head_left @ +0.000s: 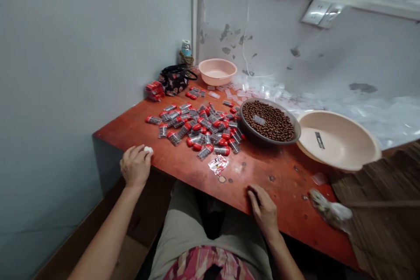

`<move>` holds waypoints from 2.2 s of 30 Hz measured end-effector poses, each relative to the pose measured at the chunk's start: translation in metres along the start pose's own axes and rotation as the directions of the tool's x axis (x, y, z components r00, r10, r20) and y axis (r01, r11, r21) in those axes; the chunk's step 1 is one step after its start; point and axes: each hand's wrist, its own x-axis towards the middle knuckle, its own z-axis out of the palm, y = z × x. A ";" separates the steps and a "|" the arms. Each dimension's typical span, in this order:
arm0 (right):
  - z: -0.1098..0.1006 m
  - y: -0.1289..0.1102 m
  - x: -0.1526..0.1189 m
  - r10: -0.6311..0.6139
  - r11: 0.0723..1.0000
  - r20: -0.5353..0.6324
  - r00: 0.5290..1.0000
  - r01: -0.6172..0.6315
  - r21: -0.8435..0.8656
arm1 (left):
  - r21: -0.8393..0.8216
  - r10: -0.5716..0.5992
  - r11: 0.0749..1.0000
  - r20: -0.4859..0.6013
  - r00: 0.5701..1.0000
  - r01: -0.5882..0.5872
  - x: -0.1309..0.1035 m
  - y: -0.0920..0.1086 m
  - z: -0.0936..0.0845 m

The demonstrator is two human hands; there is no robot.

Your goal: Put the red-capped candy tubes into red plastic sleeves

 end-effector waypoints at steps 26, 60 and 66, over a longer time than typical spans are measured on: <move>0.010 -0.035 0.047 0.245 0.855 0.179 0.953 -0.300 0.423 | -0.431 0.632 0.733 0.144 0.762 -0.527 -0.045 0.162 0.038; 0.048 -0.051 0.116 -0.025 0.999 0.171 0.985 0.030 -0.028 | -0.495 -0.050 0.047 0.866 0.497 0.867 -0.047 0.145 -0.010; 0.068 -0.088 0.136 0.079 0.988 0.355 0.932 -0.025 -0.154 | -0.491 -0.147 -0.096 0.867 0.475 0.866 -0.058 0.131 -0.020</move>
